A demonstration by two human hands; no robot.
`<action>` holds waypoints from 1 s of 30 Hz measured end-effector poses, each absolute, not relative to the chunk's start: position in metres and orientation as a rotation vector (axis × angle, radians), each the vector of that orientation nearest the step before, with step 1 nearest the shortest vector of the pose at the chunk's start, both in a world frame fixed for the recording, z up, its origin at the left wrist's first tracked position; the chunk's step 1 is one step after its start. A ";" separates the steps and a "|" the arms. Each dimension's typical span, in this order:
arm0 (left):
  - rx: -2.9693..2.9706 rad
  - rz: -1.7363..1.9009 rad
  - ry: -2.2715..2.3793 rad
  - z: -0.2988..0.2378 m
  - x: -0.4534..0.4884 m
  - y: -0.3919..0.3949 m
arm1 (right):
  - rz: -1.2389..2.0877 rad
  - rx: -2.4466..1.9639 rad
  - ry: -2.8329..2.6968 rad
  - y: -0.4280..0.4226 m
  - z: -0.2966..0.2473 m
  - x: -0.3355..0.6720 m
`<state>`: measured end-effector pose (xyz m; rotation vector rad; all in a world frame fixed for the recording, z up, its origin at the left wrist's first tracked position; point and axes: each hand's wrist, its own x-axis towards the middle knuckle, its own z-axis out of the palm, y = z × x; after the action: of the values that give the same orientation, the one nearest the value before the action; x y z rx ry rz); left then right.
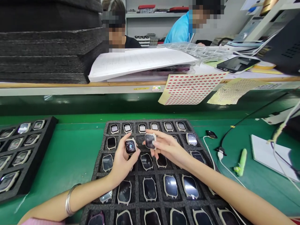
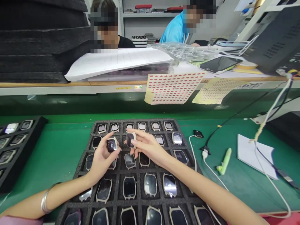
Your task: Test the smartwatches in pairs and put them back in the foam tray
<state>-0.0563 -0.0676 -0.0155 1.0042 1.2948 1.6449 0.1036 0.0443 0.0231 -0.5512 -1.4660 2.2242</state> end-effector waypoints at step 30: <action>1.144 1.155 1.337 -0.004 -0.068 -0.072 | 2.424 -0.455 -1.374 0.038 0.013 0.104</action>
<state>-0.0677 -0.0715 -0.0043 1.1440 1.3367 1.1548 0.1037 0.0379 0.0132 -0.4545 -1.3739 2.4240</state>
